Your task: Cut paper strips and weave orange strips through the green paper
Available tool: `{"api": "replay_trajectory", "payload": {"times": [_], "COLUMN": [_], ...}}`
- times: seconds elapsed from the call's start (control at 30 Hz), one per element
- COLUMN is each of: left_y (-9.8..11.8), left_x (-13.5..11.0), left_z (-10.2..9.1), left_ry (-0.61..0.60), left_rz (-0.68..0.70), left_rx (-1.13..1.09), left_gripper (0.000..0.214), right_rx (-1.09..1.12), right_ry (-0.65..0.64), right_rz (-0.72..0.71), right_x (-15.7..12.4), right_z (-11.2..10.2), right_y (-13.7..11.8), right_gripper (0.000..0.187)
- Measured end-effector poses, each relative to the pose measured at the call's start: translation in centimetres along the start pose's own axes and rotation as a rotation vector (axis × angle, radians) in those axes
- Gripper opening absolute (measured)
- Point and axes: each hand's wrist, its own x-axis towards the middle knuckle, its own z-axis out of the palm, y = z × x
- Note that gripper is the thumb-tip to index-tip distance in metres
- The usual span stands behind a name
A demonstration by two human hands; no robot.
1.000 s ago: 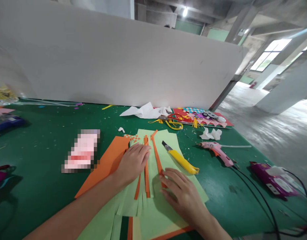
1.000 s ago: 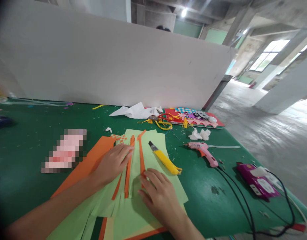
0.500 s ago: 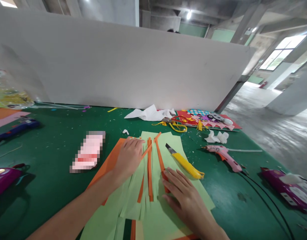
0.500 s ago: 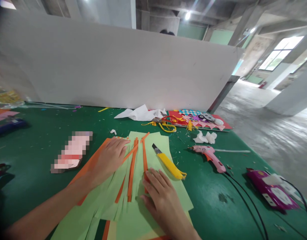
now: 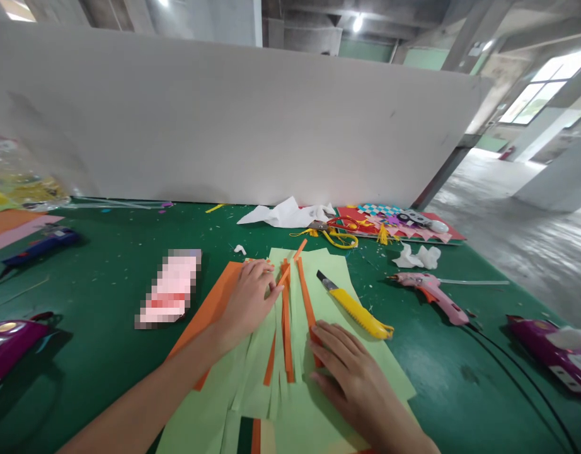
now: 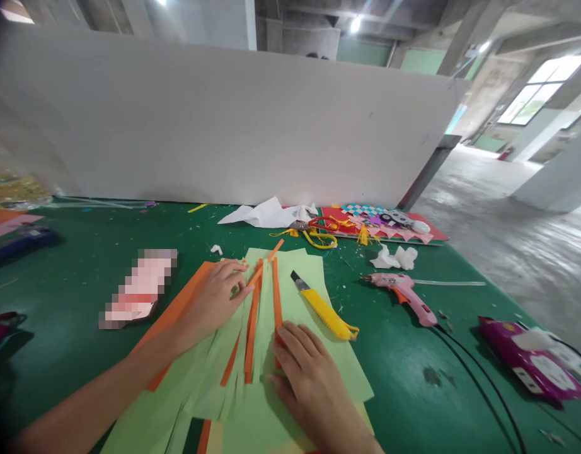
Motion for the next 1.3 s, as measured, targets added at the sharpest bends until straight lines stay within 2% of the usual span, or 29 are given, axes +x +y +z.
{"api": "replay_trajectory", "payload": {"times": [0.13, 0.23, 0.3, 0.43, 0.53, 0.6, 0.67, 0.7, 0.83, 0.9, 0.93, 1.03, 1.13, 1.2, 1.3], "left_y": [0.2, 0.5, 0.7, 0.7, 0.4, 0.2, 0.3, 0.5, 2.1, 2.9, 3.2, 3.8, 3.7, 3.7, 3.6], "left_x": [0.4, 0.7, 0.8, 0.8, 0.8, 0.9, 0.9, 0.9, 0.2, -0.3, -0.5, -1.0, -1.0, -1.0, -1.1], "left_z": [-0.6, -1.0, -1.2, -1.2, -1.1, -1.0, -1.0, -0.9, -0.8, -0.6, -0.5, -0.2, 0.1, 0.3, 0.4], "left_ry": [0.088, 0.116, 0.084, -0.062, -0.034, 0.017, 0.019, -0.008, -0.254, -0.428, -0.471, -0.515, -0.517, -0.524, -0.539], "left_rz": [-0.097, -0.214, -0.321, -0.503, -0.539, -0.532, -0.508, -0.494, -0.441, -0.415, -0.404, -0.356, -0.342, -0.343, -0.321], "left_rx": [-0.139, -0.347, -0.519, -0.803, -0.934, -1.002, -1.102, -1.155, -1.257, -1.285, -1.288, -1.232, -1.170, -1.125, -1.079], "left_gripper": [0.025, 0.027, 0.029, 0.033, 0.030, 0.029, 0.028, 0.027, 0.026, 0.022, 0.022, 0.023, 0.026, 0.026, 0.026], "right_rx": [0.007, 0.004, 0.005, 0.001, 0.002, 0.003, -0.006, -0.015, -0.057, -0.049, -0.031, 0.059, 0.117, 0.129, 0.219], "right_ry": [-0.016, -0.014, -0.022, -0.041, -0.054, -0.087, -0.134, -0.159, -0.216, -0.192, -0.156, 0.037, 0.174, 0.171, 0.096], "right_rz": [0.010, 0.007, 0.004, -0.001, -0.017, -0.043, -0.087, -0.109, -0.172, -0.194, -0.195, -0.125, 0.041, 0.177, 0.344], "right_x": [0.0, 0.0, 0.0, -0.1, -0.1, 0.0, 0.3, 0.4, 1.0, 1.1, 1.1, 1.1, 1.4, 1.9, 3.3], "right_z": [0.0, 0.0, 0.0, 0.0, -0.1, -0.2, -0.4, -0.5, -0.7, -0.8, -1.0, -1.5, -2.1, -2.2, -2.0], "right_y": [0.0, 0.0, 0.1, 0.1, 0.1, -0.1, -0.2, -0.3, -0.8, -1.0, -1.1, -0.9, -0.1, 0.5, 1.3], "right_gripper": [0.030, 0.029, 0.029, 0.030, 0.030, 0.031, 0.032, 0.033, 0.038, 0.038, 0.035, 0.018, 0.015, 0.014, 0.015]}}
